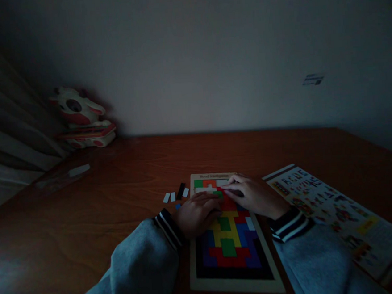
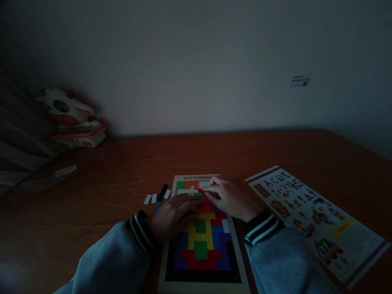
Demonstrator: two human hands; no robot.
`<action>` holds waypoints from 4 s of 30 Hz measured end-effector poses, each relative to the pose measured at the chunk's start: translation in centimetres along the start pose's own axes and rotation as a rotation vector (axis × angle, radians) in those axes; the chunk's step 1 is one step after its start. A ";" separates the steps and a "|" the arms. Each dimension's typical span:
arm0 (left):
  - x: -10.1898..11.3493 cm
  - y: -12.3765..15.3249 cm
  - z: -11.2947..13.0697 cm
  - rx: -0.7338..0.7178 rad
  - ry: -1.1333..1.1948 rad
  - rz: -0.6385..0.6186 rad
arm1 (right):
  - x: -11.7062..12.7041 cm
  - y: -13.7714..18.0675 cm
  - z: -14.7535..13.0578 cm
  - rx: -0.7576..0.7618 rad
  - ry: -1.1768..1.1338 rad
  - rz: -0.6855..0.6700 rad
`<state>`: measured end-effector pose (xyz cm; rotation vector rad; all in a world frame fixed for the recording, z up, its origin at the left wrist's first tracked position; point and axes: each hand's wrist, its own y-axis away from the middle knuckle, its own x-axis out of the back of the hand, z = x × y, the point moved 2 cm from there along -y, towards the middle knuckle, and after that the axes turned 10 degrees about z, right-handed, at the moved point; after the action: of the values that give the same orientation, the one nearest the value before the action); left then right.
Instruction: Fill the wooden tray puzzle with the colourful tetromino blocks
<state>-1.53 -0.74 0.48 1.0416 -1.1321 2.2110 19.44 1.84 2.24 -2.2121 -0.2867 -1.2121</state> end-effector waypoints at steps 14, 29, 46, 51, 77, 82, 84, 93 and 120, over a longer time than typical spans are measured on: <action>0.4 -0.2 0.3 -0.003 0.047 -0.009 | -1.4 -0.1 -0.4 0.118 -0.013 0.085; 0.2 -0.2 0.3 -0.016 0.019 -0.007 | -1.6 0.0 0.3 0.046 0.029 0.129; 1.1 -0.3 -0.7 0.127 -0.032 0.109 | -1.9 0.0 0.5 0.072 -0.032 0.129; 1.4 -0.2 -1.8 0.188 -0.062 0.115 | -2.1 0.1 0.6 0.062 -0.048 0.130; 3.0 -0.3 -4.6 0.724 0.732 0.454 | -2.1 -0.2 -2.8 -0.122 -0.445 0.313; 1.9 -0.5 -3.6 0.714 0.824 0.408 | -2.2 -0.3 -4.0 -0.178 -0.545 0.317; 1.7 -0.5 -3.2 0.701 0.817 0.385 | -2.3 -0.3 -4.1 -0.212 -0.565 0.300; 2.4 -0.2 -3.9 0.619 0.561 0.507 | -1.4 -0.3 0.1 -0.557 -0.806 0.610; 6.5 2.8 -9.8 0.711 0.272 0.815 | -0.9 0.2 3.2 -0.562 -0.714 0.813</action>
<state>-11.49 6.04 0.49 0.4792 -0.7020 3.4308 21.21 3.70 0.09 -2.7249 0.7140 -0.0281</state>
